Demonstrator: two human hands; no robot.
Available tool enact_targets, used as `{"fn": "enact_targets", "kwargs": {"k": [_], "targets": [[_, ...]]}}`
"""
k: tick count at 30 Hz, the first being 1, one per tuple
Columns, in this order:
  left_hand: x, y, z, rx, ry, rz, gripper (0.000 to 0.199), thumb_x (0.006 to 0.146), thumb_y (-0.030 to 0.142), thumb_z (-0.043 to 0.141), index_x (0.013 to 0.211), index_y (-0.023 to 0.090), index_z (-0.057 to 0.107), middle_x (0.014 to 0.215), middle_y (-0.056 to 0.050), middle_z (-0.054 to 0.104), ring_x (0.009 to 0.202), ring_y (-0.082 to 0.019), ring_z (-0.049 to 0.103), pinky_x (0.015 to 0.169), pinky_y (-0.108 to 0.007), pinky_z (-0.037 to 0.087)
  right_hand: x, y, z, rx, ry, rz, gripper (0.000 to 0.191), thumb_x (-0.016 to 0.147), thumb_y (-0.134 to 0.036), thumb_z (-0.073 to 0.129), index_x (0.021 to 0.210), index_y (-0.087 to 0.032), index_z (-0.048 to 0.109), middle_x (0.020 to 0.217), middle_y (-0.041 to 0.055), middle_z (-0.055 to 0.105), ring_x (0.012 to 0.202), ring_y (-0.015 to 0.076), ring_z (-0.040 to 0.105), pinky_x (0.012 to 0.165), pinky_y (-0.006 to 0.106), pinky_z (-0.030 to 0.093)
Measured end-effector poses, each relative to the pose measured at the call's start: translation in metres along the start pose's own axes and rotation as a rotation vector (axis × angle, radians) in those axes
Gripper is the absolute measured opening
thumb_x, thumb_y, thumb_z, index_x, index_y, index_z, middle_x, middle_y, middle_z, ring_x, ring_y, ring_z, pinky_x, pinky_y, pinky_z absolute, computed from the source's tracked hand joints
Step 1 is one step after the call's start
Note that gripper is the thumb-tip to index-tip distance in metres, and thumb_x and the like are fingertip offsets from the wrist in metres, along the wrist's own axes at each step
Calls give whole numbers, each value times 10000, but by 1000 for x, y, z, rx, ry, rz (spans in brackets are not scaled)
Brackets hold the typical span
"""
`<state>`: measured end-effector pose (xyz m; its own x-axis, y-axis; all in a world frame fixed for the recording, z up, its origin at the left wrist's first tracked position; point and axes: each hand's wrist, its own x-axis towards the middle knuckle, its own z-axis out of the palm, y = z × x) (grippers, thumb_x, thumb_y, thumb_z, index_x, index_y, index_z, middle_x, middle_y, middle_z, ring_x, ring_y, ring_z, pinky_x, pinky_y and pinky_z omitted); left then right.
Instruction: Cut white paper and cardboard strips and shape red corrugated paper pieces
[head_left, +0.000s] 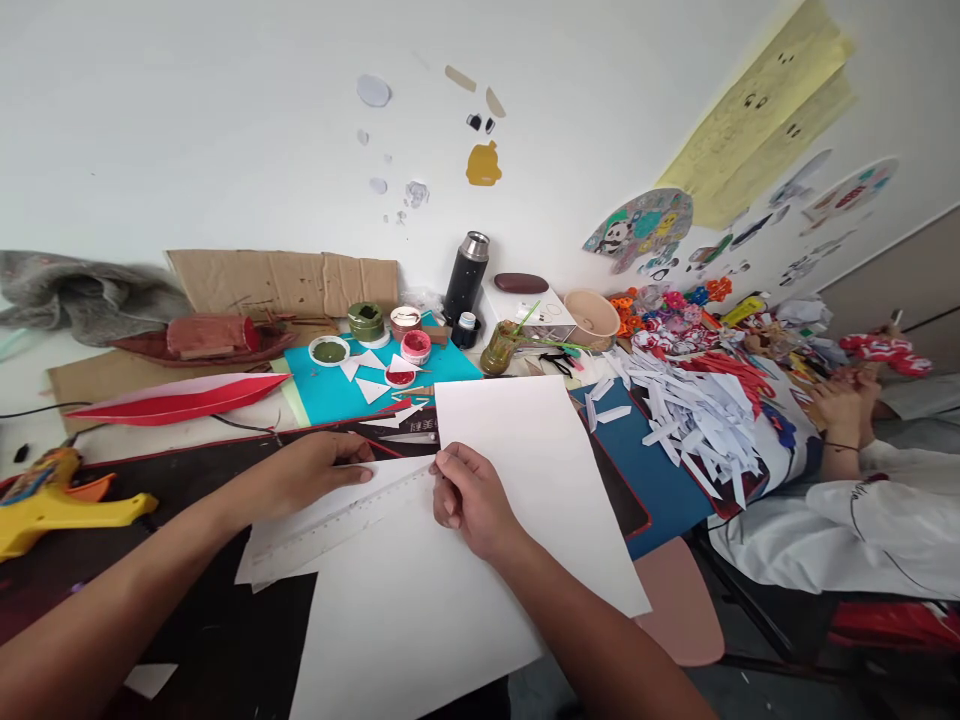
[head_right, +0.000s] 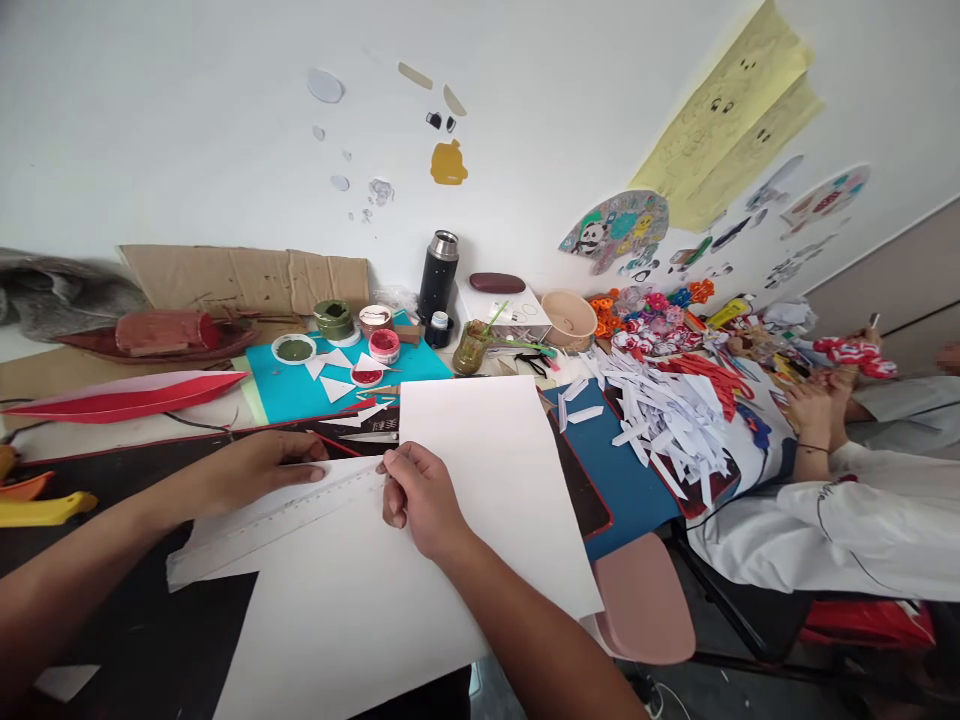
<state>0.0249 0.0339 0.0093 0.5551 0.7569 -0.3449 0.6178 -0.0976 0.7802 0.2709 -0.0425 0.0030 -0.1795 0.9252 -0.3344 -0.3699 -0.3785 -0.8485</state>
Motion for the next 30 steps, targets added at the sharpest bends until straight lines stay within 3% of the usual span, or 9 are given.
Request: {"fn": "enact_targets", "kwargs": {"k": [6, 11, 14, 19, 25, 30], "targets": [[15, 7, 7, 108, 52, 29, 378, 866, 548, 600, 958, 232, 785, 892, -53, 790, 830, -288, 697, 738, -334, 484, 6, 5, -1, 9, 96, -15, 387, 848, -533, 795, 767, -208, 601, 429, -102, 463, 341, 59, 316, 405, 212, 249], [-13, -2, -14, 105, 124, -39, 479, 898, 642, 574, 1044, 246, 798, 961, -54, 802, 897, -295, 710, 784, -343, 510, 9, 10, -10, 36, 143, -19, 401, 834, -538, 819, 763, -214, 594, 436, -107, 454, 343, 58, 311, 399, 214, 249], [-36, -13, -25, 11, 154, -86, 544, 909, 698, 585, 1077, 224, 795, 1055, -68, 794, 948, -291, 700, 831, -350, 522, 10, 11, -11, 47, 151, -16, 398, 830, -534, 826, 761, -216, 596, 432, -112, 439, 340, 57, 298, 394, 215, 247], [-61, -33, -27, -311, 165, -147, 588, 932, 695, 615, 1177, 178, 752, 862, -26, 704, 749, -213, 614, 757, -351, 531, 10, 11, -7, 7, 177, -26, 411, 839, -541, 823, 747, -220, 585, 432, -110, 427, 341, 59, 297, 392, 216, 243], [-63, -43, -20, -445, 16, -141, 596, 898, 592, 750, 1343, 200, 696, 1011, -56, 752, 824, -210, 629, 740, -327, 513, 9, 10, -1, -33, 229, -32, 410, 843, -533, 821, 743, -220, 576, 442, -104, 435, 352, 62, 311, 405, 218, 263], [-62, -32, -12, -532, 17, -176, 665, 777, 565, 833, 1324, 224, 667, 947, -50, 743, 801, -229, 674, 677, -341, 551, 6, 10, 4, -84, 286, -56, 420, 862, -543, 806, 736, -226, 562, 457, -97, 440, 365, 72, 337, 413, 225, 278]]}}
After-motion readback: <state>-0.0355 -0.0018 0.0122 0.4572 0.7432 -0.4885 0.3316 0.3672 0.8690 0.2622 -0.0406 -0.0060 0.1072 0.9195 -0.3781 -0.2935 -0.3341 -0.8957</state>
